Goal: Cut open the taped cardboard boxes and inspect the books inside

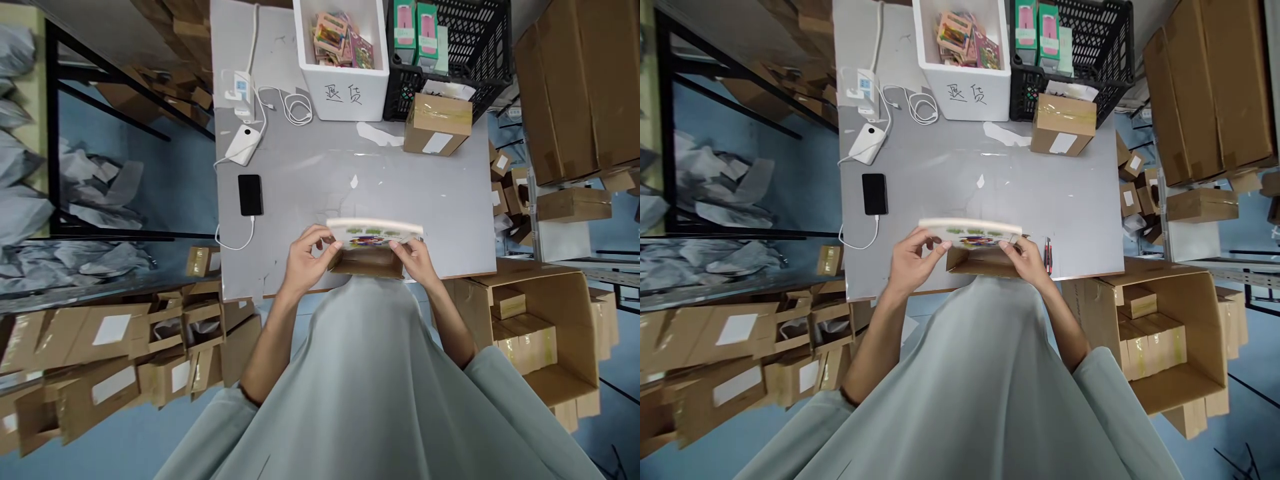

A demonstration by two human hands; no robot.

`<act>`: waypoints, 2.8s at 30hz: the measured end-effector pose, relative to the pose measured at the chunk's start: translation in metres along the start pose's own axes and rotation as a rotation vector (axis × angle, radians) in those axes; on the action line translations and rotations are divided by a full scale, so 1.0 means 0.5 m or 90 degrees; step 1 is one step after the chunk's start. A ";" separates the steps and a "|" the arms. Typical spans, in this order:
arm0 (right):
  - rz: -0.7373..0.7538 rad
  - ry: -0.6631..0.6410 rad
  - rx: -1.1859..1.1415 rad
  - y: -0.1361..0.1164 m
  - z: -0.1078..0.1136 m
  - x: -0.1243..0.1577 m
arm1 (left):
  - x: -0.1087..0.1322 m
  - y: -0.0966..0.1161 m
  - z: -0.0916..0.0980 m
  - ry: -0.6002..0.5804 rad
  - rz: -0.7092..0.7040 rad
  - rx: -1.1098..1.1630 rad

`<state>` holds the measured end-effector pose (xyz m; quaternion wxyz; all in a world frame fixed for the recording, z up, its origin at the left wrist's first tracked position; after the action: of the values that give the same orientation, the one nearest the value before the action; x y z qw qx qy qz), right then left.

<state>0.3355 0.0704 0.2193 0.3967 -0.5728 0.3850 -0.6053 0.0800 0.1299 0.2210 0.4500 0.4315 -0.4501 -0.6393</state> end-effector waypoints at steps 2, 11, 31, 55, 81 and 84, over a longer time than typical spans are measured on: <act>0.054 -0.021 0.064 -0.019 0.007 0.006 | -0.003 0.017 0.003 -0.005 -0.043 -0.024; 0.100 -0.009 0.143 -0.028 0.040 0.019 | 0.000 0.036 0.001 -0.023 -0.098 -0.057; -0.124 0.024 -0.061 0.043 0.041 0.011 | 0.005 -0.035 -0.013 0.030 0.134 0.127; -0.119 0.039 -0.200 0.057 0.040 -0.040 | 0.039 -0.105 -0.097 -0.065 0.359 0.407; -0.040 0.030 -0.263 -0.200 0.017 -0.602 | -0.585 -0.109 0.118 0.192 0.023 0.094; -0.056 0.063 -0.234 -0.068 0.065 -0.484 | -0.422 -0.210 0.097 0.147 0.115 0.060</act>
<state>0.3737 0.3064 0.1583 0.2388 -0.6216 0.4828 -0.5688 0.0607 0.3622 0.1615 0.5338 0.4805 -0.4619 -0.5205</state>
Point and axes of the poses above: each hand's wrist, its own x-axis away from the middle knuckle, its own z-axis out of the back of the hand, y = z × x, the point moved 9 cm from there along -x, towards the middle knuckle, and after that the axes turned 10 degrees about -z, right-handed, at the moved point
